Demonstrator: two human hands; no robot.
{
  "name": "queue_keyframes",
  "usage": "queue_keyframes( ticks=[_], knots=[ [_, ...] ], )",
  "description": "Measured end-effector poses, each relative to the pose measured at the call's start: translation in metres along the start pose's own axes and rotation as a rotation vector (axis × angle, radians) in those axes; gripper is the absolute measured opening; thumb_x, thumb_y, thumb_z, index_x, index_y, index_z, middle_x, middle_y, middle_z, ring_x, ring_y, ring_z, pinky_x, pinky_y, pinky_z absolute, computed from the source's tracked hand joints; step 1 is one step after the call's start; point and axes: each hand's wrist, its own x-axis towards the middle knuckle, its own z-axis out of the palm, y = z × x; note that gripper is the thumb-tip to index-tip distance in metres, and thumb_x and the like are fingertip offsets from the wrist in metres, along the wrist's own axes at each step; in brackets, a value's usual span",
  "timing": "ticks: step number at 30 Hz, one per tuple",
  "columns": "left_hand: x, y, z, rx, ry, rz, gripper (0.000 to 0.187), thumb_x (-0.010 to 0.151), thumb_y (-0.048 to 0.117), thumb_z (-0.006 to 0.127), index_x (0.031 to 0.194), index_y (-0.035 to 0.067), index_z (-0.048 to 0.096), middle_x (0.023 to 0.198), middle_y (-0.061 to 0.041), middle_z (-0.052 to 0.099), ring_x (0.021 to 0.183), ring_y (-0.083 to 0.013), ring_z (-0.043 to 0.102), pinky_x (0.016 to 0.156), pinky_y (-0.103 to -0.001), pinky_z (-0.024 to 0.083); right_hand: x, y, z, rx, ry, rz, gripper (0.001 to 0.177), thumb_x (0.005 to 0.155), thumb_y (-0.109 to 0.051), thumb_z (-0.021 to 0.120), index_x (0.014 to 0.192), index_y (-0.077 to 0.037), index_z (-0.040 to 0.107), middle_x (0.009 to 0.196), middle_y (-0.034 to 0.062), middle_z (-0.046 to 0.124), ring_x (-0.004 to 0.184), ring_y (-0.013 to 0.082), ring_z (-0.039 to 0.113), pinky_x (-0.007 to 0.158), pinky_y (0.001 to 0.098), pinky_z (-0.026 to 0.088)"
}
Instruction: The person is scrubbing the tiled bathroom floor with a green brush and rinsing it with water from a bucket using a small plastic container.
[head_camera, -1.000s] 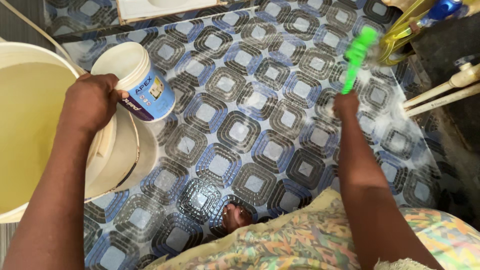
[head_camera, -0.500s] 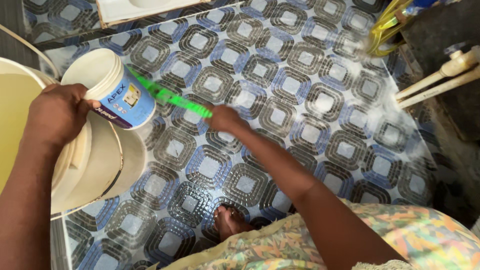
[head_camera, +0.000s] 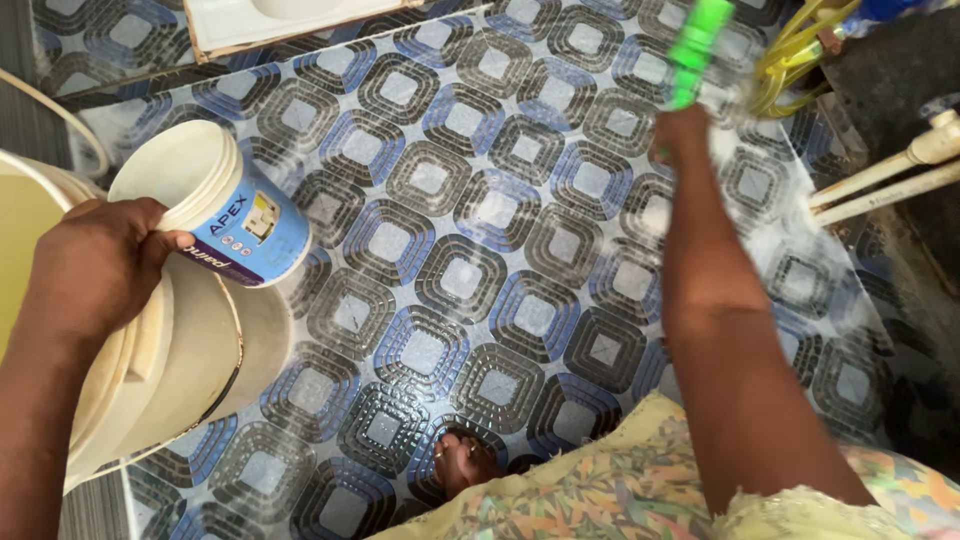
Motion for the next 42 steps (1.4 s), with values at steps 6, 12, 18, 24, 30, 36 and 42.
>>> queue_keyframes(
  ticks=[6, 12, 18, 24, 30, 36, 42],
  knots=[
    [0.002, -0.01, 0.008, 0.027, 0.018, 0.003, 0.031, 0.104, 0.04, 0.072, 0.098, 0.01, 0.071, 0.083, -0.011, 0.069, 0.089, -0.033, 0.066, 0.078, -0.043, 0.052, -0.11, -0.128, 0.11, -0.501, -0.233, -0.93, 0.035, 0.1, -0.035, 0.061, 0.125, -0.011, 0.068, 0.121, 0.0188, 0.072, 0.109, 0.0412, 0.069, 0.09, 0.0513, 0.055],
    [0.001, -0.016, 0.014, 0.031, 0.021, -0.007, 0.031, 0.106, 0.041, 0.072, 0.101, 0.01, 0.072, 0.083, -0.012, 0.068, 0.089, -0.0329, 0.067, 0.078, -0.043, 0.052, -0.245, -0.151, 0.083, -0.254, -0.555, -0.784, 0.067, 0.091, -0.043, 0.067, 0.153, -0.026, 0.049, 0.128, 0.0184, 0.069, 0.116, 0.0381, 0.066, 0.102, 0.0471, 0.051],
    [0.004, -0.016, 0.019, 0.027, 0.024, -0.007, 0.035, 0.106, 0.042, 0.073, 0.096, 0.009, 0.071, 0.083, -0.012, 0.069, 0.092, -0.0328, 0.067, 0.079, -0.043, 0.052, -0.176, -0.026, -0.01, -0.198, -0.089, -0.536, 0.058, 0.092, -0.04, 0.067, 0.142, -0.014, 0.057, 0.123, 0.0218, 0.069, 0.106, 0.0446, 0.066, 0.088, 0.0545, 0.051],
    [0.008, -0.012, 0.018, -0.027, 0.059, -0.006, 0.032, 0.103, 0.039, 0.075, 0.096, 0.008, 0.071, 0.084, -0.014, 0.069, 0.09, -0.0349, 0.066, 0.079, -0.045, 0.052, -0.178, 0.058, -0.023, -0.019, 0.001, 0.028, 0.052, 0.088, -0.036, 0.065, 0.132, -0.008, 0.059, 0.105, 0.0224, 0.073, 0.093, 0.042, 0.073, 0.08, 0.0528, 0.058],
    [0.013, -0.015, 0.024, -0.031, 0.063, -0.01, 0.029, 0.101, 0.036, 0.076, 0.097, 0.008, 0.072, 0.088, -0.018, 0.07, 0.091, -0.038, 0.066, 0.083, -0.05, 0.052, -0.323, 0.049, 0.124, -0.098, -0.221, -0.156, 0.056, 0.089, -0.037, 0.065, 0.135, -0.006, 0.057, 0.113, 0.0241, 0.072, 0.105, 0.0425, 0.071, 0.09, 0.0518, 0.056],
    [0.019, -0.043, 0.05, -0.016, 0.111, 0.068, 0.034, 0.105, 0.038, 0.078, 0.097, 0.006, 0.072, 0.091, -0.019, 0.071, 0.094, -0.0381, 0.066, 0.084, -0.047, 0.052, -0.398, 0.067, 0.124, -0.106, -0.263, -0.151, 0.062, 0.088, -0.042, 0.063, 0.14, -0.011, 0.051, 0.114, 0.025, 0.069, 0.107, 0.0451, 0.067, 0.091, 0.055, 0.053],
    [0.024, -0.072, 0.086, -0.003, 0.152, 0.102, 0.032, 0.106, 0.035, 0.073, 0.093, 0.006, 0.069, 0.087, -0.016, 0.071, 0.085, -0.0356, 0.067, 0.088, -0.045, 0.053, -0.339, 0.169, 0.018, -0.388, -0.089, -0.038, 0.033, 0.09, -0.034, 0.065, 0.108, -0.006, 0.07, 0.106, 0.0224, 0.073, 0.1, 0.0429, 0.07, 0.086, 0.056, 0.056]
  ],
)
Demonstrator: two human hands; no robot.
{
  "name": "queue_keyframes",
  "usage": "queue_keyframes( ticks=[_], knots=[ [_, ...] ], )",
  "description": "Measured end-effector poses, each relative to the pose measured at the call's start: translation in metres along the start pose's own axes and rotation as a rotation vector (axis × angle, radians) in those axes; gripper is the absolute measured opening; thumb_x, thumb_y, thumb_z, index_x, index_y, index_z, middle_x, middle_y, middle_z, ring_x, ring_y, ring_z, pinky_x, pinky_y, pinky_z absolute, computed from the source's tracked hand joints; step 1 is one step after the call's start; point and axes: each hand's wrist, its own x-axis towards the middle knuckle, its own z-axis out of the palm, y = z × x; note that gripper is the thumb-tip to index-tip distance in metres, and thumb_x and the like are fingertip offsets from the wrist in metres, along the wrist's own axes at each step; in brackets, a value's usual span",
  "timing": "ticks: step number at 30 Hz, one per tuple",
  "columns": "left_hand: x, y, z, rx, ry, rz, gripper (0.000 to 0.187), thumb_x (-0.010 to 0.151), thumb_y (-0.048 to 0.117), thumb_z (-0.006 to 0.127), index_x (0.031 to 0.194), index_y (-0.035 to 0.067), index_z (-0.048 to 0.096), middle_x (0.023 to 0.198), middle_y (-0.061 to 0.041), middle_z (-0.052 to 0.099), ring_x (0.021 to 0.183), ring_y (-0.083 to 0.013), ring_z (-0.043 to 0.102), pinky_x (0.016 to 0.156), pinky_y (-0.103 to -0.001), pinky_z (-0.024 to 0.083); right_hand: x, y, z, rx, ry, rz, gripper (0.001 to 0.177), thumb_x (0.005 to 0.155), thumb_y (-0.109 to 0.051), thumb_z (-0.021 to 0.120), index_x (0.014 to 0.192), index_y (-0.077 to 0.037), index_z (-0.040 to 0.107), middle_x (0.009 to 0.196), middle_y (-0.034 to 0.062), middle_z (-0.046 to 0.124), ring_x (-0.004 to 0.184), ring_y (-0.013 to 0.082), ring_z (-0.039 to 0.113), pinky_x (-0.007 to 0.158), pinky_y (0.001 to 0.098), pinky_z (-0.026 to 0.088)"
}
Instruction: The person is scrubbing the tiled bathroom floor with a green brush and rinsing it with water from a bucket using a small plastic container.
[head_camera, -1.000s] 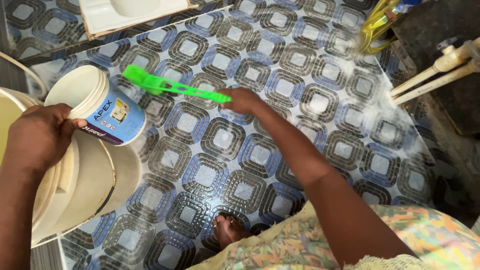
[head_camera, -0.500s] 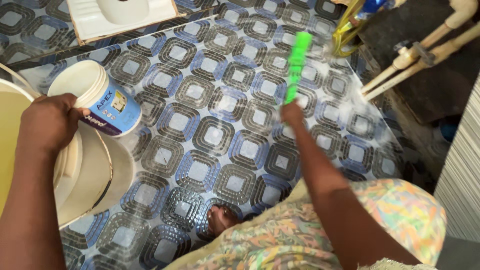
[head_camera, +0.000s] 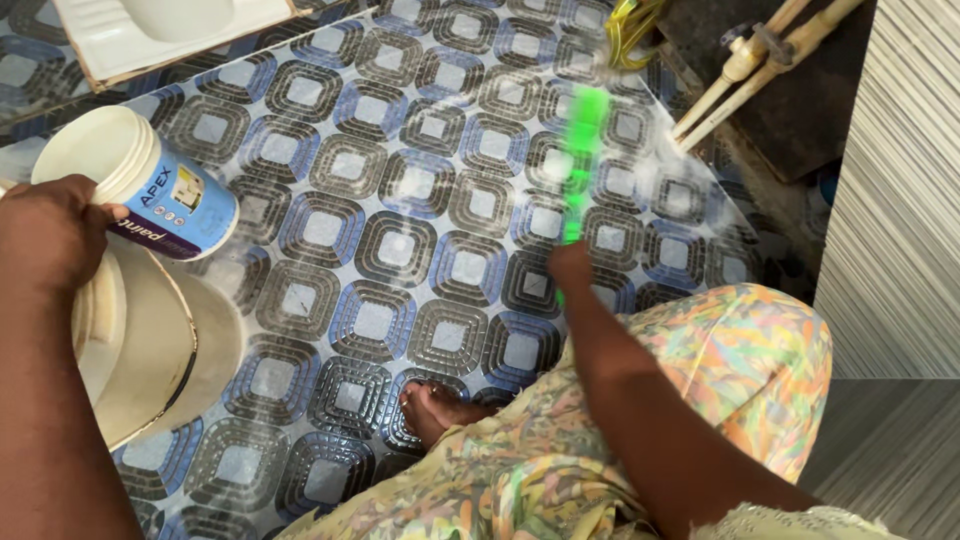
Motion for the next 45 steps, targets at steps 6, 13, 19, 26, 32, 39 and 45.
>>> queue_keyframes(
  ticks=[6, 13, 19, 26, 32, 39, 45],
  knots=[
    [0.0, 0.0, 0.003, 0.06, 0.0, -0.035, 0.035, 0.102, 0.037, 0.075, 0.089, 0.005, 0.069, 0.082, -0.017, 0.07, 0.08, -0.0359, 0.066, 0.083, -0.045, 0.052, 0.048, 0.019, -0.041, -0.396, -0.223, -0.076, 0.024, 0.072, -0.023, 0.08, 0.093, -0.012, 0.077, 0.099, 0.0142, 0.074, 0.092, 0.034, 0.073, 0.069, 0.0488, 0.057],
    [0.002, 0.005, -0.007, 0.056, 0.022, 0.009, 0.028, 0.103, 0.033, 0.073, 0.094, 0.007, 0.07, 0.09, -0.015, 0.072, 0.087, -0.0343, 0.067, 0.088, -0.044, 0.053, -0.042, -0.16, 0.052, 0.167, -0.233, -0.282, 0.041, 0.092, -0.029, 0.064, 0.125, -0.005, 0.062, 0.111, 0.0209, 0.072, 0.103, 0.0403, 0.071, 0.09, 0.0508, 0.055],
    [-0.004, 0.026, -0.03, -0.051, -0.026, -0.067, 0.021, 0.105, 0.029, 0.077, 0.104, 0.008, 0.077, 0.09, -0.016, 0.072, 0.09, -0.0345, 0.068, 0.083, -0.045, 0.054, -0.069, -0.22, 0.018, 0.237, -0.308, -0.432, 0.063, 0.089, -0.041, 0.064, 0.144, -0.015, 0.05, 0.116, 0.0219, 0.069, 0.106, 0.0412, 0.068, 0.092, 0.0513, 0.053],
    [-0.003, 0.034, -0.038, -0.123, 0.036, -0.022, 0.02, 0.106, 0.029, 0.076, 0.105, 0.009, 0.077, 0.095, -0.014, 0.073, 0.094, -0.0334, 0.068, 0.086, -0.044, 0.054, 0.067, -0.007, -0.029, 0.237, 0.02, 0.076, 0.06, 0.094, -0.048, 0.061, 0.144, -0.018, 0.052, 0.114, 0.0237, 0.072, 0.103, 0.0404, 0.07, 0.09, 0.0519, 0.055],
    [-0.004, 0.042, -0.055, -0.107, 0.02, -0.03, 0.023, 0.104, 0.032, 0.078, 0.103, 0.009, 0.076, 0.093, -0.015, 0.072, 0.093, -0.0367, 0.067, 0.085, -0.045, 0.053, 0.082, -0.023, -0.013, 0.222, 0.002, 0.112, 0.064, 0.095, -0.049, 0.059, 0.15, -0.02, 0.044, 0.111, 0.023, 0.073, 0.1, 0.0382, 0.071, 0.09, 0.0509, 0.055],
    [0.003, 0.072, -0.079, -0.16, -0.002, -0.127, 0.024, 0.098, 0.031, 0.081, 0.105, 0.008, 0.076, 0.09, -0.02, 0.07, 0.095, -0.0414, 0.066, 0.082, -0.05, 0.051, -0.077, -0.267, 0.06, 0.199, -0.346, -0.434, 0.07, 0.097, -0.051, 0.056, 0.158, -0.023, 0.035, 0.108, 0.0221, 0.074, 0.097, 0.0357, 0.071, 0.089, 0.0497, 0.055],
    [0.002, 0.079, -0.088, -0.201, 0.007, -0.102, 0.021, 0.098, 0.028, 0.079, 0.106, 0.009, 0.076, 0.095, -0.017, 0.072, 0.098, -0.0398, 0.065, 0.086, -0.05, 0.051, -0.119, -0.304, 0.029, 0.138, -0.592, -0.564, 0.075, 0.098, -0.052, 0.053, 0.164, -0.026, 0.028, 0.105, 0.0214, 0.074, 0.095, 0.0335, 0.072, 0.088, 0.0487, 0.055]
  ],
)
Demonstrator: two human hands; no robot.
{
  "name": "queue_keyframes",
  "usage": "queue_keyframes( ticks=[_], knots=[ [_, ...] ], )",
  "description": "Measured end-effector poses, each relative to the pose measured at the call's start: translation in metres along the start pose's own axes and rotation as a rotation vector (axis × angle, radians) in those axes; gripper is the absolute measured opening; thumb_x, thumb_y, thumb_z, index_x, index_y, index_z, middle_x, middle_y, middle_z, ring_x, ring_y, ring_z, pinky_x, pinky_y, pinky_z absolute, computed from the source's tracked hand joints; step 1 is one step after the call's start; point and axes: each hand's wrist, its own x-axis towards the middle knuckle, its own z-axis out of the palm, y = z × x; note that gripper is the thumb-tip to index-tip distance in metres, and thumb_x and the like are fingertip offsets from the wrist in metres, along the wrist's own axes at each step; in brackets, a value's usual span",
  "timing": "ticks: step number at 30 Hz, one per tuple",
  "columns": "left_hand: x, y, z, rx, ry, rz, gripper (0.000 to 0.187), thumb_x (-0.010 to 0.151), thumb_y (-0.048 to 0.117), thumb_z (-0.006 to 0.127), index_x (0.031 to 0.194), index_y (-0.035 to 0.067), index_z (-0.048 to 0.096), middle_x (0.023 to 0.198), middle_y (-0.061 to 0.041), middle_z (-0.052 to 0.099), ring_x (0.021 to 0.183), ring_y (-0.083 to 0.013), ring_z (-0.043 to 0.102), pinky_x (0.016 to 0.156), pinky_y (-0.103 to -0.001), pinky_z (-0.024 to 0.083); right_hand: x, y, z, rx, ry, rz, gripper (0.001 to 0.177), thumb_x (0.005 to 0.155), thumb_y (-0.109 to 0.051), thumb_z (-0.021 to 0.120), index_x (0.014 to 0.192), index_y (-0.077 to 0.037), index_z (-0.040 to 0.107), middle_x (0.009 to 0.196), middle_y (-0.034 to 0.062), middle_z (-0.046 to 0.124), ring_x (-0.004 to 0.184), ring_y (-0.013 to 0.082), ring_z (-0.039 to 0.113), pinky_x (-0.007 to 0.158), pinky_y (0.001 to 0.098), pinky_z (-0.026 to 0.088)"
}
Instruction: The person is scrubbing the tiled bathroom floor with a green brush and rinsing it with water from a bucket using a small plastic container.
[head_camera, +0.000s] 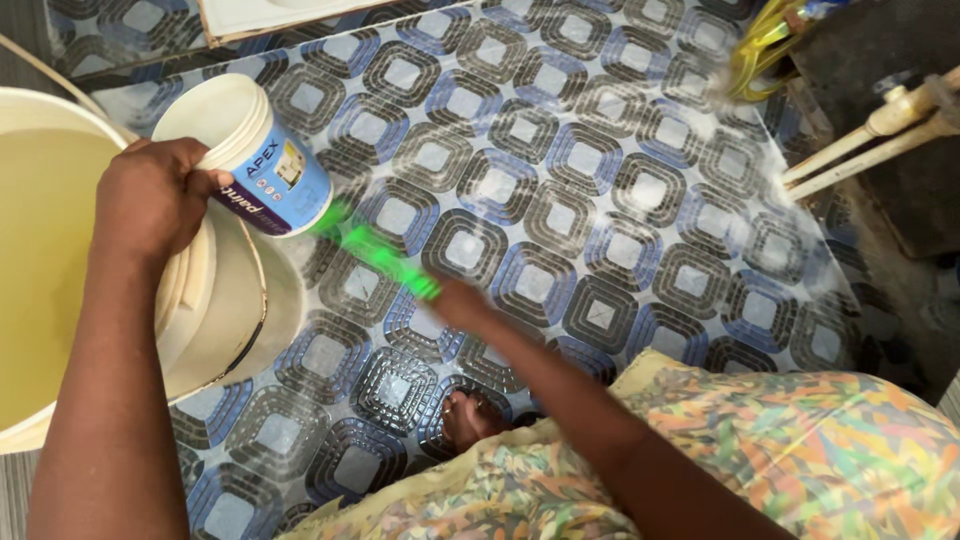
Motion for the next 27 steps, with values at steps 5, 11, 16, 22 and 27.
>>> queue_keyframes(
  ticks=[5, 11, 16, 22, 27],
  knots=[
    [0.001, 0.006, -0.003, -0.046, -0.007, -0.048, 0.022, 0.098, 0.028, 0.078, 0.112, 0.011, 0.076, 0.096, -0.017, 0.072, 0.097, -0.0396, 0.064, 0.083, -0.05, 0.051, 0.05, 0.208, -0.133, 0.008, 0.541, 0.203, 0.074, 0.095, -0.049, 0.057, 0.161, -0.025, 0.031, 0.111, 0.0212, 0.072, 0.098, 0.0355, 0.07, 0.089, 0.0492, 0.054],
    [0.001, 0.004, 0.0, 0.013, 0.022, 0.003, 0.021, 0.096, 0.027, 0.08, 0.098, 0.007, 0.074, 0.096, -0.016, 0.071, 0.097, -0.0395, 0.065, 0.081, -0.05, 0.051, 0.07, 0.283, -0.205, 0.111, 0.715, 0.497, 0.072, 0.092, -0.044, 0.062, 0.157, -0.025, 0.036, 0.117, 0.0211, 0.07, 0.103, 0.0379, 0.069, 0.091, 0.0498, 0.053],
    [0.003, 0.009, -0.007, -0.021, 0.009, -0.001, 0.02, 0.099, 0.027, 0.079, 0.102, 0.008, 0.073, 0.094, -0.016, 0.07, 0.095, -0.0398, 0.065, 0.078, -0.051, 0.05, 0.144, 0.118, -0.089, -0.066, 0.459, 0.022, 0.071, 0.09, -0.041, 0.065, 0.154, -0.024, 0.039, 0.122, 0.021, 0.068, 0.106, 0.0399, 0.067, 0.092, 0.0503, 0.053],
    [0.001, 0.014, -0.013, -0.062, -0.003, -0.061, 0.019, 0.099, 0.025, 0.078, 0.108, 0.009, 0.075, 0.092, -0.017, 0.068, 0.09, -0.0398, 0.064, 0.076, -0.05, 0.05, 0.139, -0.068, -0.011, -0.117, 0.099, -0.356, 0.07, 0.087, -0.038, 0.069, 0.151, -0.024, 0.043, 0.128, 0.0208, 0.066, 0.109, 0.0417, 0.066, 0.093, 0.0508, 0.052],
    [0.002, 0.013, -0.011, -0.064, 0.014, -0.037, 0.02, 0.098, 0.025, 0.08, 0.107, 0.009, 0.074, 0.092, -0.017, 0.067, 0.091, -0.0397, 0.064, 0.078, -0.05, 0.05, 0.193, 0.052, -0.124, 0.015, 0.348, -0.116, 0.07, 0.088, -0.039, 0.067, 0.152, -0.026, 0.042, 0.127, 0.0203, 0.067, 0.109, 0.0406, 0.067, 0.093, 0.0503, 0.053]
  ],
)
